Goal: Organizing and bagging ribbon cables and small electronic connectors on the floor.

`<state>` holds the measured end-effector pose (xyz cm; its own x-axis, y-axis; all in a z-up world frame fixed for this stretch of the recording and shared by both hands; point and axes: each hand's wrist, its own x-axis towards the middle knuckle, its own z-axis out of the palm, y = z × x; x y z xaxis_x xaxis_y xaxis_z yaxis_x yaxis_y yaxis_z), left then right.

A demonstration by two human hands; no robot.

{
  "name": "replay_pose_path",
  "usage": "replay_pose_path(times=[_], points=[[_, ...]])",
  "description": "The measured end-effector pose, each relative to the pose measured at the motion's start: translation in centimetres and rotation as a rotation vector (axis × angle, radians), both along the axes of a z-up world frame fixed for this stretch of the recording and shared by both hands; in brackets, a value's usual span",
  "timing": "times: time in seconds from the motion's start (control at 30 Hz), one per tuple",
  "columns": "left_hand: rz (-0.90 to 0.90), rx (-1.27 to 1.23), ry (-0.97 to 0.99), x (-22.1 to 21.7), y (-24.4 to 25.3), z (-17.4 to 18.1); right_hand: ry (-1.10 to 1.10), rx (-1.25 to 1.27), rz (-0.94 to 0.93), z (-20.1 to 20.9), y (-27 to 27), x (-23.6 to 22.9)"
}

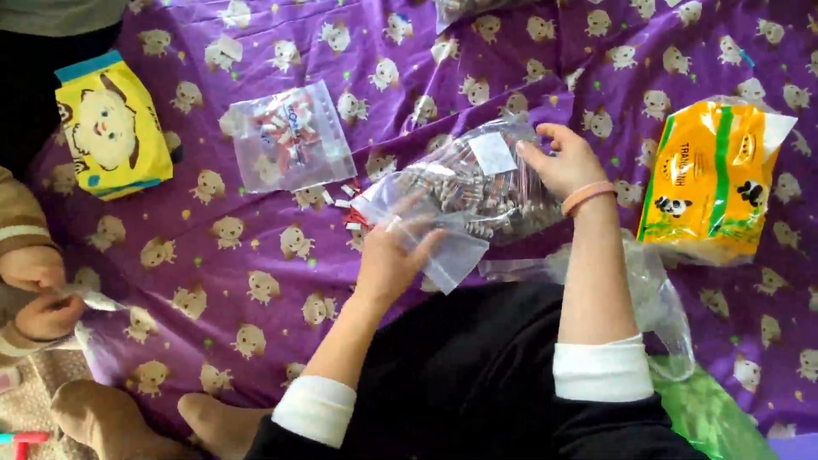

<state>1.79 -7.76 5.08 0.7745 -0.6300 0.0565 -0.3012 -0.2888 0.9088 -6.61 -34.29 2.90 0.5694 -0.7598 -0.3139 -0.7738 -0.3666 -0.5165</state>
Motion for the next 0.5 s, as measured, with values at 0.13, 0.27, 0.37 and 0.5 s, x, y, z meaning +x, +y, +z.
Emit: replay_pose_path(times=[0.13,0.27,0.37,0.5], points=[[-0.202,0.079,-0.328,1.6,-0.3,-1.5,-0.054,0.053,0.035,1.0,0.7,0.5],[-0.020,0.188,-0.449,2.0,-2.4,-4.6,-0.224,0.024,0.100,2.9,2.5,1.5],[-0.129,0.097,-0.193,2.1,-2.5,1.5,-0.535,0.023,0.396,5.0,6.8,3.4],[-0.208,0.061,-0.082,0.6,-3.3,-6.2,-0.241,-0.081,0.758,4.9,13.4,4.0]])
